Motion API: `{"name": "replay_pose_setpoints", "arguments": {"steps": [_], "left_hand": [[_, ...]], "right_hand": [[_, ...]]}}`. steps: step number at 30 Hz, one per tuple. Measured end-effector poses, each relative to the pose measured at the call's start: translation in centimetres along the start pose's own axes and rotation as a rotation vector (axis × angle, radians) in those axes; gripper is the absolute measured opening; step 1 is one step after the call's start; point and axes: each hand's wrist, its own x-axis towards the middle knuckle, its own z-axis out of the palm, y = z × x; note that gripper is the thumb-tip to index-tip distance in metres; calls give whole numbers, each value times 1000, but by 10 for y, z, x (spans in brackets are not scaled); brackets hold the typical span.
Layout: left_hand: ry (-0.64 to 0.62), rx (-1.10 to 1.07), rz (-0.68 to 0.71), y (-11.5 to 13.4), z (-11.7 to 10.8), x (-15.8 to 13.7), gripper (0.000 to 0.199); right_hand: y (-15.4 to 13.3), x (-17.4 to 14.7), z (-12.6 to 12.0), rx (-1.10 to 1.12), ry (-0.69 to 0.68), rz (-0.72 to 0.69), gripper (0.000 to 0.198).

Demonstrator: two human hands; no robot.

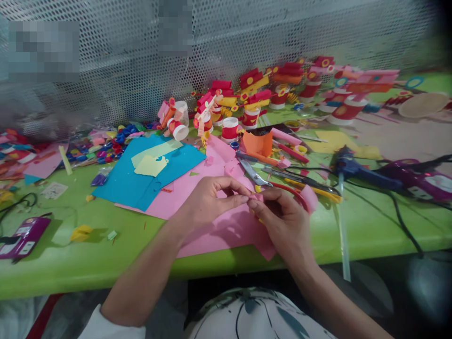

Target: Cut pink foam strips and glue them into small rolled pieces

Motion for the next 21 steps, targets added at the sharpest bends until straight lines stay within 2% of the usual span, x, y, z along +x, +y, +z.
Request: {"name": "replay_pose_setpoints", "arguments": {"steps": [5,9,13,21], "left_hand": [[-49,-15,-34,6,-1,-2,13],[-61,-44,-102,5,0,-3,16],[-110,-106,-138,1,-1,-3,14],[-156,-428,-260,-4,0,0,17]], "right_hand": [[-7,0,1,15,12,3,30],[-10,-2,2,53,-40,0,27],[-8,-3,2,20,-44,-79,22],[-5,-2,0,52,-107,-155,22]]}}
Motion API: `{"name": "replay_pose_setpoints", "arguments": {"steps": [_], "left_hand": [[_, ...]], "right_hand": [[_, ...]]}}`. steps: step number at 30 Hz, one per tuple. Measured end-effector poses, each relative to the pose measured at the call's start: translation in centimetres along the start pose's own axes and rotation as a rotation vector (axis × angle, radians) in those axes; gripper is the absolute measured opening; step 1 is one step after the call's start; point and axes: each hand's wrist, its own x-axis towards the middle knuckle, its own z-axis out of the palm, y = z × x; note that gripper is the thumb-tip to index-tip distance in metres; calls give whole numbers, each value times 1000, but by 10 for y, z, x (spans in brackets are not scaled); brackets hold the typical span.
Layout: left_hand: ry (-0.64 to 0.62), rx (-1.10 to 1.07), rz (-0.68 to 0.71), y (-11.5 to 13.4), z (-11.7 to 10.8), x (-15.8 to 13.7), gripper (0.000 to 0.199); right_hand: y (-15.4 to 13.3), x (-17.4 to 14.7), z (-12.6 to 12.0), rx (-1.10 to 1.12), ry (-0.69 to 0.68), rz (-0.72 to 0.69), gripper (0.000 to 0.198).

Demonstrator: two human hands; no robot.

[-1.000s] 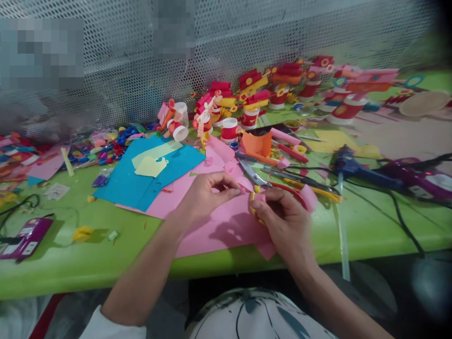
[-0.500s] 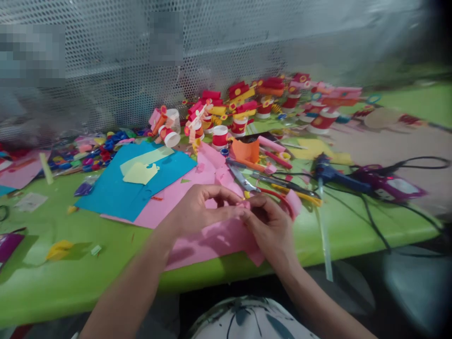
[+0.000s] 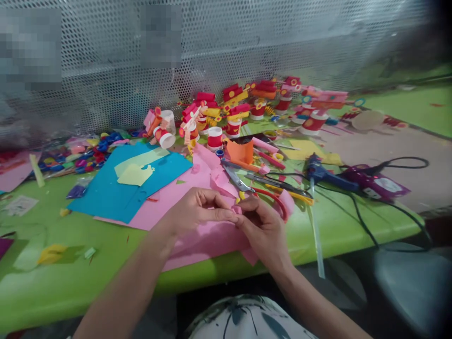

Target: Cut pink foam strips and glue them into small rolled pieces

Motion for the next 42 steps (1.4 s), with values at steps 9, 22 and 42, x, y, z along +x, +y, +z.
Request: {"name": "replay_pose_setpoints", "arguments": {"steps": [9,22,42], "left_hand": [[67,79,57,-3,6,-1,19],[177,322,147,8,0,1,19],[143,727,190,5,-4,-5,23]], "right_hand": [[0,2,-2,-19,75,45,22],[1,2,-5,99,97,126,16],[3,-4,-1,16,87,117,19]]}}
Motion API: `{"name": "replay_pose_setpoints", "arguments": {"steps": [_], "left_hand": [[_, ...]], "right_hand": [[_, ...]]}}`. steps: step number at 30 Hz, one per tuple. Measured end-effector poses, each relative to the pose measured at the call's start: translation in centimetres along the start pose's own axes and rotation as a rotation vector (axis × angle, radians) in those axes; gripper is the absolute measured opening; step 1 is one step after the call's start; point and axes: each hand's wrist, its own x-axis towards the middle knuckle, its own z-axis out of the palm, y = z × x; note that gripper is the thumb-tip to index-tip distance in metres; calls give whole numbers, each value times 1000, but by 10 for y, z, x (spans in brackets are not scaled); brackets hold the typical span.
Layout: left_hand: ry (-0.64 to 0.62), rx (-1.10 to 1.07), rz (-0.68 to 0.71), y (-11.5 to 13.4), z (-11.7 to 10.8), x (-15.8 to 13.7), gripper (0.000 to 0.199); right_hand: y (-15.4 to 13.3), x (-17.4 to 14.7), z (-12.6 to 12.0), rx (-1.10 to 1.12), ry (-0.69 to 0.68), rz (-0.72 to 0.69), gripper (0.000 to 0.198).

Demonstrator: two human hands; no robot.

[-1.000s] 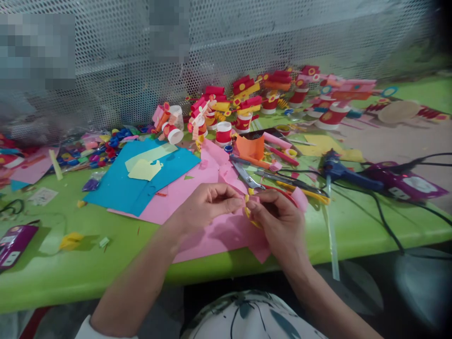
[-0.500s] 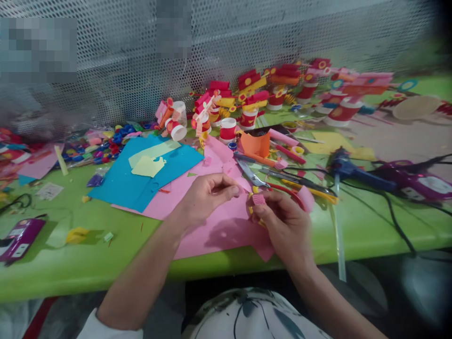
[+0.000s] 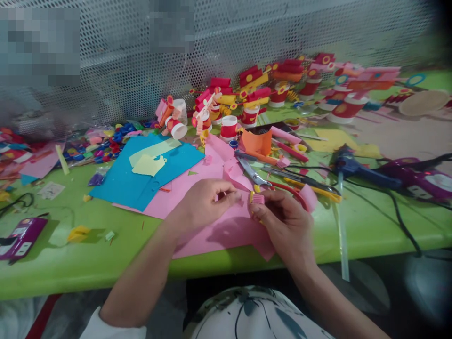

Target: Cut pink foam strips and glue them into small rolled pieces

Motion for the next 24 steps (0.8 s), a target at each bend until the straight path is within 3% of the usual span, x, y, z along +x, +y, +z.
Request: {"name": "replay_pose_setpoints", "arguments": {"steps": [4,10,15,18,24], "left_hand": [[93,127,0,0,1,1,15],[-49,-168,-52,7,3,0,25],[-2,-308,-68,9,8,-1,16],[-3,-390,-117,5,8,-1,11],[-62,-588,-216,1,9,-2,21]], "right_hand": [[1,0,0,-37,27,17,23],[-1,0,0,-169,69,-71,23],[-5,2,1,-238,40,-137,14],[-5,2,1,-243,-9,-129,11],[-6,0,2,-142,-78,-20,18]]}}
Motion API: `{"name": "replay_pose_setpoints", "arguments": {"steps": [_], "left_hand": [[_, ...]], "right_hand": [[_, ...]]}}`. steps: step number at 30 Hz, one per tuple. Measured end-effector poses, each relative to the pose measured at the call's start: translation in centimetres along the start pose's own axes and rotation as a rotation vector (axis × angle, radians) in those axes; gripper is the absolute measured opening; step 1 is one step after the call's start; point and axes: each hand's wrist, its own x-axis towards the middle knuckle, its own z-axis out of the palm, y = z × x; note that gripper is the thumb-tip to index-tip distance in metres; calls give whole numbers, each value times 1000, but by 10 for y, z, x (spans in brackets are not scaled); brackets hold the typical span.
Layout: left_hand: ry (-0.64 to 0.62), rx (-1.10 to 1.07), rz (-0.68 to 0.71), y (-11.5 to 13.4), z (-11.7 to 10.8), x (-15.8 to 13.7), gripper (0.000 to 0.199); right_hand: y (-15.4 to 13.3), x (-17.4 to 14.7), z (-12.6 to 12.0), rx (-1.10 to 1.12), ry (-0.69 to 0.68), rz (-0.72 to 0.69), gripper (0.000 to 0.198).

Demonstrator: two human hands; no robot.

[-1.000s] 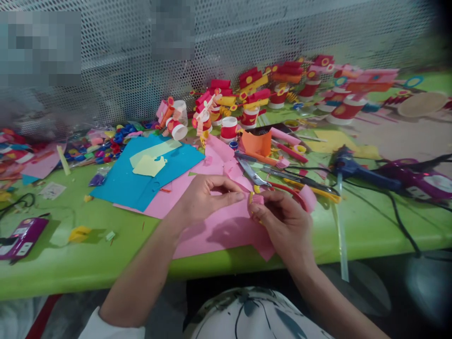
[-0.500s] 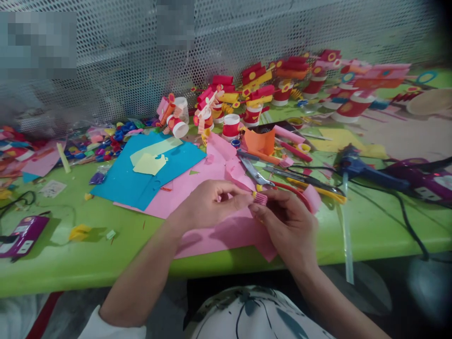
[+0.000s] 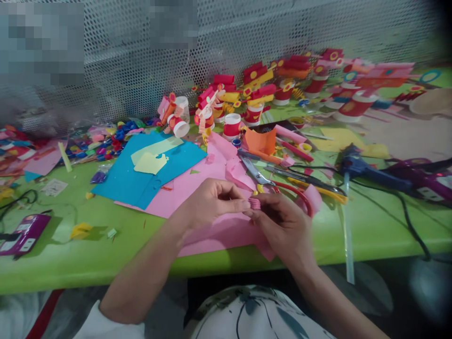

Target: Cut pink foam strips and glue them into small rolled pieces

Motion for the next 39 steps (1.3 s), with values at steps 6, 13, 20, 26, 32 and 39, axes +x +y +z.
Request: {"name": "replay_pose_setpoints", "arguments": {"steps": [6,13,20,26,32,39], "left_hand": [[55,173,37,7,6,-1,21],[200,218,173,1,0,5,41],[120,206,132,0,-4,7,38],[-23,48,28,-5,-4,10,26],[4,34,117,-8,-5,10,17],[-49,109,84,-6,0,7,31]], "right_hand": [[-3,5,-1,140,22,137,28],[-7,5,-5,173,11,185,22],[-5,3,-1,61,52,123,29],[-3,1,-1,-129,23,-65,19],[-7,2,-5,-60,-74,-9,19],[-3,5,-9,14,-58,-30,17]]}}
